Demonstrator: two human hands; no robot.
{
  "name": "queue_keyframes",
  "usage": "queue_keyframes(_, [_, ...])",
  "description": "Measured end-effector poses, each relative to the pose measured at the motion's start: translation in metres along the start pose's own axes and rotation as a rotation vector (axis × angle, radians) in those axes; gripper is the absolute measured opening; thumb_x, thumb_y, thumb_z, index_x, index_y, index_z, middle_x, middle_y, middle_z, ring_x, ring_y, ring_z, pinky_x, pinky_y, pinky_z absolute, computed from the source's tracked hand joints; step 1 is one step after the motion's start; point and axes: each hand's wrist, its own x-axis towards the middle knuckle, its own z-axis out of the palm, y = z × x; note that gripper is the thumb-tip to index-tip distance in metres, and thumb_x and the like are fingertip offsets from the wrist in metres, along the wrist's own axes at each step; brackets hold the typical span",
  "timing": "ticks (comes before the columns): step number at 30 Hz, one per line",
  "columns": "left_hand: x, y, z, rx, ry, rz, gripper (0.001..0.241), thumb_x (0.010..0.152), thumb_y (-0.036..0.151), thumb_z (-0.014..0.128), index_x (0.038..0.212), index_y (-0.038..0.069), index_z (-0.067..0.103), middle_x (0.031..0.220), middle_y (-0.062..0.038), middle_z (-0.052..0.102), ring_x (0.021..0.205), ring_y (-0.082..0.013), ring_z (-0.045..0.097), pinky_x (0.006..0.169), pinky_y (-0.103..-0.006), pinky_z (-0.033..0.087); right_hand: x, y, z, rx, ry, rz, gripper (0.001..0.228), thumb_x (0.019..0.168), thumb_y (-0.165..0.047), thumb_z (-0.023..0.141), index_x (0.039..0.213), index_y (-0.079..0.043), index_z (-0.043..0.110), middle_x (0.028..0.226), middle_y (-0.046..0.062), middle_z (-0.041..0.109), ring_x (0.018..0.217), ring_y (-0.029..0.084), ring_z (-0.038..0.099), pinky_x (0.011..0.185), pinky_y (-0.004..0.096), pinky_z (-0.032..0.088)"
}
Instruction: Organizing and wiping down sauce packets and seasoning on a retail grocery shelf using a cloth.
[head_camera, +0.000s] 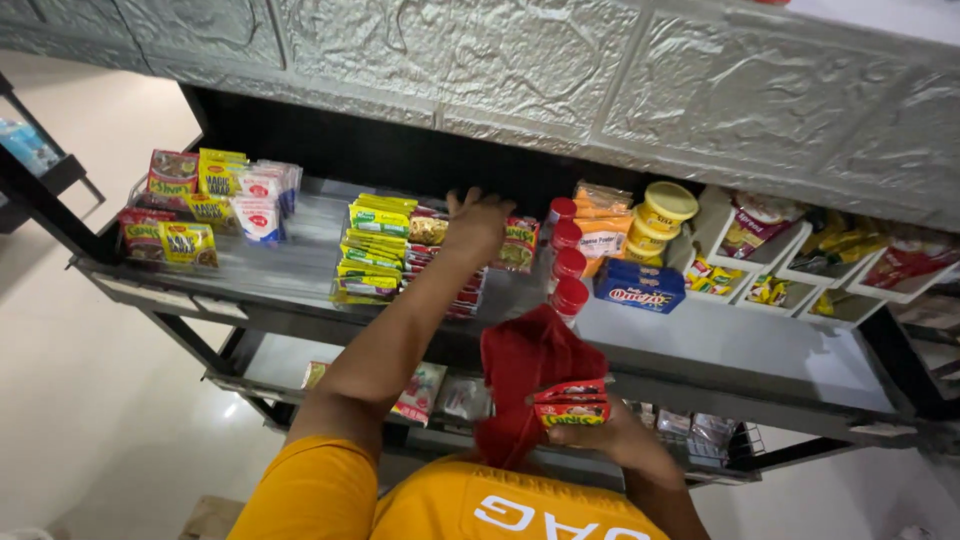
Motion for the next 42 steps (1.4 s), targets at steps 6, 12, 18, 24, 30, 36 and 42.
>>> queue_keyframes(6, [-0.048, 0.032, -0.078, -0.292, 0.341, 0.042, 0.04, 0.076, 0.019, 0.07, 0.116, 0.016, 0.072, 0.121, -0.004, 0.067, 0.108, -0.033, 0.055, 0.091, -0.0528, 0.038, 0.01, 0.009, -0.01, 0.062, -0.124, -0.098, 0.049, 0.08, -0.001, 0.081, 0.127, 0.009, 0.071, 0.089, 0.008, 0.073, 0.072, 0.015, 0.061, 0.064, 0.027, 0.05])
queue_keyframes(12, [-0.148, 0.061, -0.113, -1.313, -0.662, 0.443, 0.092, 0.085, 0.052, 0.066, 0.156, 0.004, 0.033, 0.149, -0.021, 0.051, 0.126, -0.0305, 0.056, 0.107, -0.0372, 0.041, 0.009, 0.002, -0.002, 0.077, -0.144, -0.324, 0.045, 0.065, 0.002, 0.085, 0.109, 0.008, 0.075, 0.101, 0.015, 0.082, 0.083, 0.023, 0.075, 0.081, 0.035, 0.058])
queue_keyframes(18, [-0.192, 0.035, -0.078, -1.598, -0.496, 0.079, 0.078, 0.086, 0.024, 0.082, 0.152, 0.001, 0.047, 0.154, -0.025, 0.048, 0.147, -0.0356, 0.035, 0.125, -0.0543, 0.019, 0.044, 0.0, 0.032, 0.322, 0.116, -0.077, 0.051, 0.061, 0.006, 0.091, 0.109, 0.003, 0.073, 0.089, 0.023, 0.08, 0.078, 0.037, 0.079, 0.073, 0.051, 0.066])
queue_keyframes(24, [-0.196, 0.014, -0.061, -1.464, 0.0, -0.411, 0.064, 0.072, 0.017, 0.085, 0.134, 0.009, 0.07, 0.125, -0.01, 0.071, 0.125, -0.021, 0.062, 0.114, -0.0376, 0.042, 0.068, -0.034, 0.035, 0.832, 0.373, 0.142, 0.048, 0.081, -0.033, 0.079, 0.116, -0.003, 0.066, 0.106, 0.02, 0.074, 0.093, 0.043, 0.073, 0.09, 0.062, 0.058])
queue_keyframes(30, [-0.183, 0.056, -0.089, -1.188, 0.491, -0.222, 0.063, 0.071, 0.01, 0.078, 0.133, 0.009, 0.066, 0.116, -0.017, 0.069, 0.117, -0.0361, 0.065, 0.107, -0.0483, 0.047, 0.088, 0.012, 0.04, -0.279, 0.399, -0.706, 0.065, 0.076, 0.007, 0.078, 0.127, -0.004, 0.039, 0.127, 0.017, 0.065, 0.107, 0.024, 0.07, 0.09, 0.033, 0.056])
queue_keyframes(36, [-0.181, 0.1, -0.095, -0.574, 0.422, 0.098, 0.069, 0.099, 0.071, 0.039, 0.154, 0.031, 0.049, 0.166, -0.012, 0.036, 0.157, -0.049, 0.022, 0.122, -0.058, 0.019, 0.081, 0.006, 0.07, -0.396, 0.259, -0.593, 0.028, 0.103, -0.022, 0.051, 0.124, -0.009, 0.065, 0.121, 0.013, 0.071, 0.117, 0.023, 0.067, 0.106, 0.04, 0.048])
queue_keyframes(42, [-0.19, 0.086, -0.098, -0.528, 0.39, -0.211, 0.044, 0.101, 0.042, 0.058, 0.13, 0.01, 0.058, 0.135, -0.028, 0.052, 0.104, -0.054, 0.063, 0.081, -0.0573, 0.055, 0.103, 0.045, 0.057, -0.555, 0.193, -0.579, 0.033, 0.091, -0.012, 0.064, 0.123, -0.004, 0.061, 0.119, 0.015, 0.07, 0.106, 0.024, 0.069, 0.095, 0.037, 0.054])
